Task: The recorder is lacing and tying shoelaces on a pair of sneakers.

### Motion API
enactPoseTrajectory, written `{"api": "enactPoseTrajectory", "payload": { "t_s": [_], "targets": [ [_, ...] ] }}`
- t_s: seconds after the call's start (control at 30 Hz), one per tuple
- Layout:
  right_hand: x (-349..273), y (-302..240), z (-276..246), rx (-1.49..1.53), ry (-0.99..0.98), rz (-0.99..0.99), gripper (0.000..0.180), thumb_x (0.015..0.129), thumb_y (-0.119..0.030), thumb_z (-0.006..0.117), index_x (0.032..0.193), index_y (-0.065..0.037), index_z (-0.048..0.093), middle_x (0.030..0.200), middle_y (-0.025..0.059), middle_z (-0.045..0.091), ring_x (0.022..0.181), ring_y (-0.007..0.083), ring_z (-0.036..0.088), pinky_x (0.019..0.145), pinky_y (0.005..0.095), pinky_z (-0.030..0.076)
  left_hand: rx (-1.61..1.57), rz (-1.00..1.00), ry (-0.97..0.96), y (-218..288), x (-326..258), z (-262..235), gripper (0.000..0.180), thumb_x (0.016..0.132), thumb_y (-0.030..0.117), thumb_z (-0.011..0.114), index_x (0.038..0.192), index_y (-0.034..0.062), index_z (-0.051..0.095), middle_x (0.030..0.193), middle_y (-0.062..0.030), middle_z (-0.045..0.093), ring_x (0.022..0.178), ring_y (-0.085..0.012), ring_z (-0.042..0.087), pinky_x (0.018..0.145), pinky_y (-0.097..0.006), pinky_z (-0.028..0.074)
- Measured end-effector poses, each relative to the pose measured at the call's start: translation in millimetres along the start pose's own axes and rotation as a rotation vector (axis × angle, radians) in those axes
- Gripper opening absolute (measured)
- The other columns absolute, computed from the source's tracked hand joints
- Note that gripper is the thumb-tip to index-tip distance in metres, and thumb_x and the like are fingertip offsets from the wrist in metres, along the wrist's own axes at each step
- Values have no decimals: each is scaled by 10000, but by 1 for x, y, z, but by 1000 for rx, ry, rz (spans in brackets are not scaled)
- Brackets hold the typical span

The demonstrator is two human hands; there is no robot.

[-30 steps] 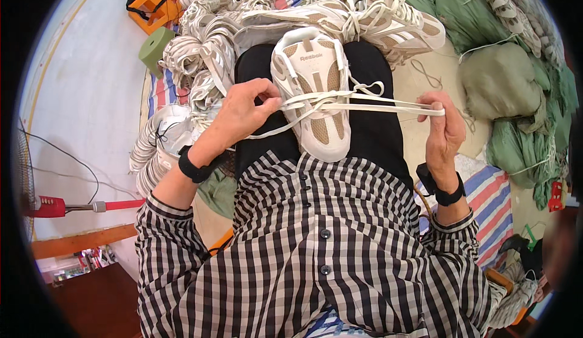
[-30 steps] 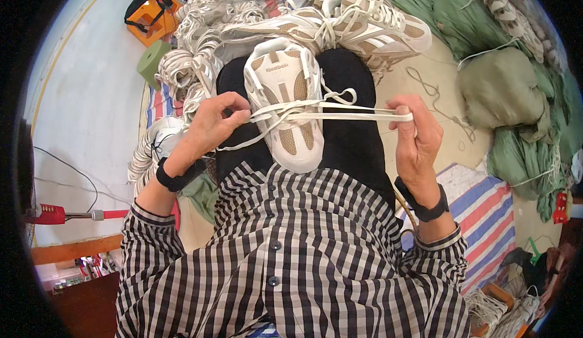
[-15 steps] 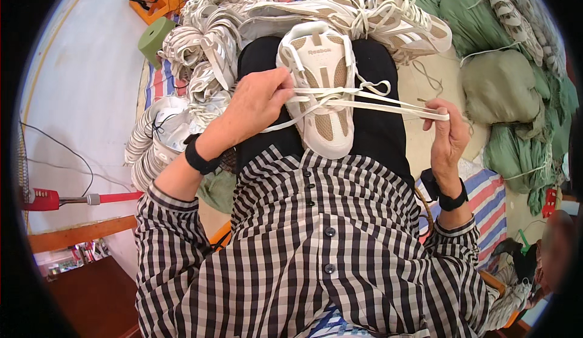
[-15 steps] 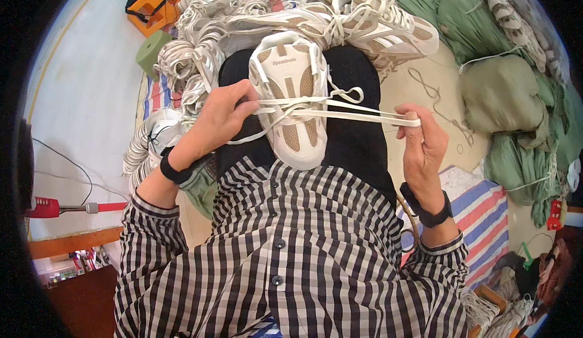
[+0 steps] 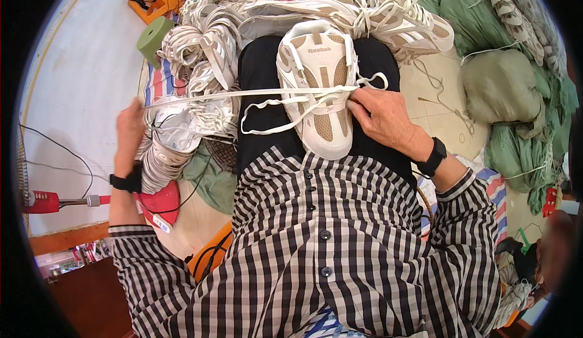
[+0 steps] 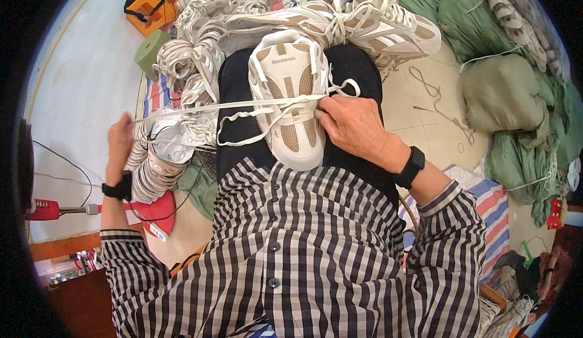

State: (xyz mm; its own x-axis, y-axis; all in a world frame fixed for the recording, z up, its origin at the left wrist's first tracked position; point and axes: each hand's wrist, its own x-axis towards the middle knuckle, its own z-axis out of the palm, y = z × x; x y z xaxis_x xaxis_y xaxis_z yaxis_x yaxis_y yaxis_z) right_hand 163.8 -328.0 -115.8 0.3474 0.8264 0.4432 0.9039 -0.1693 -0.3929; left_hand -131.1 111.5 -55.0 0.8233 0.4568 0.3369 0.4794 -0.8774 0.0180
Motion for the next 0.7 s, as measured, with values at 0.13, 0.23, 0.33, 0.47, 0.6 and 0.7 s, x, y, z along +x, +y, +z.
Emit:
{"api": "enactPoseTrajectory", "payload": {
  "t_s": [0.13,0.23,0.33,0.47,0.6,0.7],
  "targets": [
    [3,1,-1,33,-31,-12,106,880,-158,601,884,-54,619,730,120,626,669,327,626,586,416,483,19,-120,-67,-52,-4,12,49,861,72,557,888,32,559,736,-213,615,730,-438,595,611,-473,447],
    [1,-1,-6,92,9,39,87,873,-129,616,868,-43,628,731,127,625,665,326,625,587,407,480,-82,46,-59,-27,4,41,87,855,52,554,937,50,585,775,-194,626,761,-421,603,680,-478,482],
    [0,-4,-15,159,79,25,59,858,-25,641,904,12,633,781,158,639,648,327,619,575,368,482,-176,202,114,35,11,48,141,849,24,579,987,40,603,908,-150,662,783,-373,633,704,-419,506],
    [1,-13,-24,228,146,45,63,831,-34,661,885,-19,633,706,127,598,656,313,620,601,376,489,-655,170,-62,144,-3,23,106,831,43,638,936,44,621,839,-120,657,739,-289,648,657,-327,500],
    [9,-26,-21,180,141,-3,178,801,-35,682,968,-27,619,823,104,594,700,297,624,608,387,498,-755,374,-172,239,-20,15,216,786,123,711,974,40,646,918,-81,670,820,-205,643,696,-309,498],
    [16,-29,-15,62,149,-69,222,783,-21,687,990,-33,609,898,105,599,733,290,616,630,374,498,-573,440,-108,273,-15,26,193,754,108,703,911,41,613,890,-133,646,822,-323,631,693,-391,500]
  ]
}}
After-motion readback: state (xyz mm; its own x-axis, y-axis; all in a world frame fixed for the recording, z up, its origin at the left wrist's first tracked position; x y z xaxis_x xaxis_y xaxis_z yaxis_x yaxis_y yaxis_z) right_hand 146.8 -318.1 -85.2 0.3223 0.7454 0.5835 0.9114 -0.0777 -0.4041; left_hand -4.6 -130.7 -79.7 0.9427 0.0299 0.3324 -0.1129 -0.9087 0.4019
